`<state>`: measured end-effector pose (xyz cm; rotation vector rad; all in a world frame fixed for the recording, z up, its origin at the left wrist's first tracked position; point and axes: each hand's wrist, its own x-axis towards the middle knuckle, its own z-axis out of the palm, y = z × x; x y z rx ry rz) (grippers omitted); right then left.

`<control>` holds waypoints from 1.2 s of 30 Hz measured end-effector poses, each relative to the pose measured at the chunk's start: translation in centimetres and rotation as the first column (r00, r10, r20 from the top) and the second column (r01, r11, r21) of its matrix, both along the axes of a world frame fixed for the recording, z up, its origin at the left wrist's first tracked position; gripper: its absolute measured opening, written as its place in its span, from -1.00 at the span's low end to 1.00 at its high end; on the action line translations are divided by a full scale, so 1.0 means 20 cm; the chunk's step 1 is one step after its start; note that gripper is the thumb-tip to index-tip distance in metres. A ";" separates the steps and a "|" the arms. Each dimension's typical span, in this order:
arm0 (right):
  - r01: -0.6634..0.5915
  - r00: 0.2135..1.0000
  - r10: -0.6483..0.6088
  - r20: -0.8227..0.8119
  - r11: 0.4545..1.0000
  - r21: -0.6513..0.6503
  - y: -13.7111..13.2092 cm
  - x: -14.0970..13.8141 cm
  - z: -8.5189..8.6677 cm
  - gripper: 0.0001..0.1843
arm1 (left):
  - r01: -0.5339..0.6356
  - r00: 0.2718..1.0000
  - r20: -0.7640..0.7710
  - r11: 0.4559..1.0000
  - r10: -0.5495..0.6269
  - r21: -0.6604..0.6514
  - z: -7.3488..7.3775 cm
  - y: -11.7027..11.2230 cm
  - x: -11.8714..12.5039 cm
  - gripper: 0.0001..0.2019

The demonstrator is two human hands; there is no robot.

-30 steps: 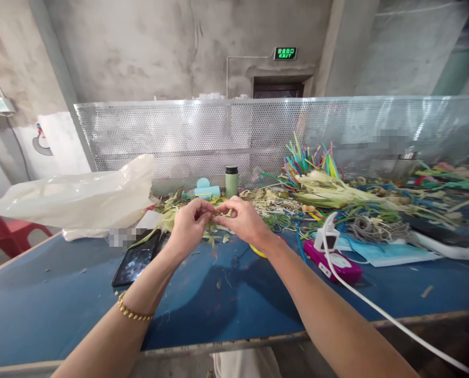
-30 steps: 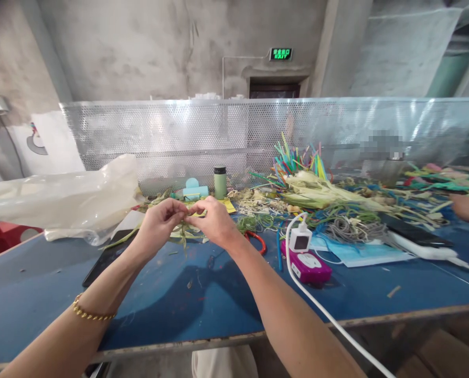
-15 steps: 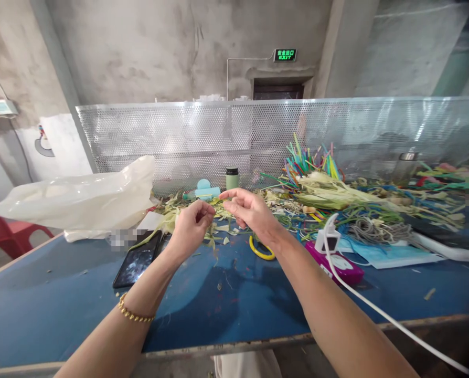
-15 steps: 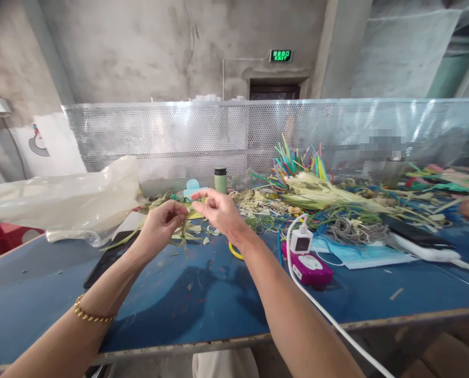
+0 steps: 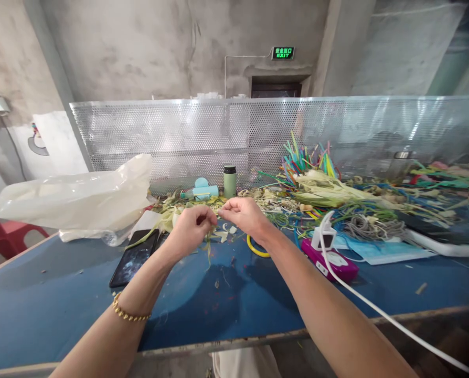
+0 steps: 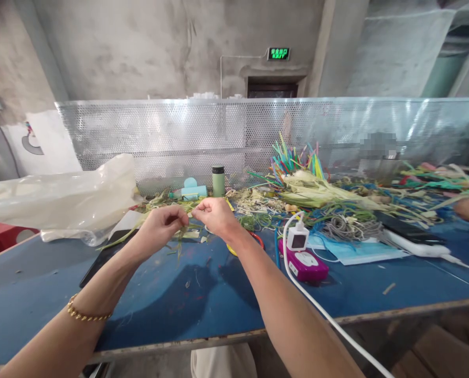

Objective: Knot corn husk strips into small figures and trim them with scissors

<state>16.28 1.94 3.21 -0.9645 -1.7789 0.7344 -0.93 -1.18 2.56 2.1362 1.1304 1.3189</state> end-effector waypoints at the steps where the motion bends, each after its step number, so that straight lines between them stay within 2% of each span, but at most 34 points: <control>1: -0.006 1.000 0.006 0.005 1.000 -0.015 0.00 0.00 0.00 -0.79 | -0.019 0.999 -0.038 1.000 0.018 -0.014 0.01 -0.01 0.00 -0.85; 6: -0.073 0.997 0.074 0.008 0.989 -0.125 -0.01 0.01 0.02 -0.75 | -0.117 0.985 -0.126 0.993 0.117 0.007 0.02 -0.02 0.01 -0.81; 11: -0.071 0.997 0.062 -0.039 0.960 -0.271 -0.02 0.00 0.02 -0.58 | -0.202 0.970 -0.125 0.977 0.209 0.063 0.01 -0.02 0.02 -0.78; 13: -0.111 0.993 0.091 -0.076 0.942 -0.318 -0.02 0.00 0.01 -0.55 | -0.224 0.964 -0.127 0.971 0.233 0.081 0.01 -0.02 0.02 -0.76; 17: -0.234 0.968 0.177 -0.177 0.891 -0.389 -0.01 0.00 0.01 -0.60 | -0.241 0.960 -0.118 0.964 0.253 0.110 0.01 -0.03 0.04 -0.78; 22: -0.256 0.961 0.183 -0.206 0.871 -0.419 -0.03 0.00 0.03 -0.62 | -0.218 0.966 -0.115 0.970 0.230 0.107 0.00 -0.02 0.04 -0.92; 23: -0.255 0.962 0.186 -0.200 0.876 -0.410 -0.04 0.00 0.03 -0.61 | -0.212 0.967 -0.119 0.972 0.224 0.105 0.00 -0.02 0.04 -0.96; 25: -0.221 0.971 0.174 -0.162 0.911 -0.349 -0.04 0.00 0.03 -0.60 | -0.195 0.973 -0.111 0.977 0.204 0.089 -0.01 -0.01 0.03 -0.88; 29: -0.056 0.998 0.053 -0.031 0.995 -0.086 -0.01 0.02 0.02 -0.61 | -0.092 0.996 -0.006 0.996 0.092 -0.003 -0.01 0.01 0.00 -0.88; 33: -0.008 0.994 -0.003 0.108 0.995 0.096 -0.01 0.04 0.02 -0.65 | -0.039 0.991 0.127 0.999 0.041 -0.018 -0.01 0.03 -0.01 -0.93; 36: 0.025 0.971 -0.072 0.227 0.979 0.204 -0.03 0.04 0.03 -0.71 | -0.051 0.989 0.141 0.999 0.051 -0.005 -0.02 0.04 -0.01 -0.97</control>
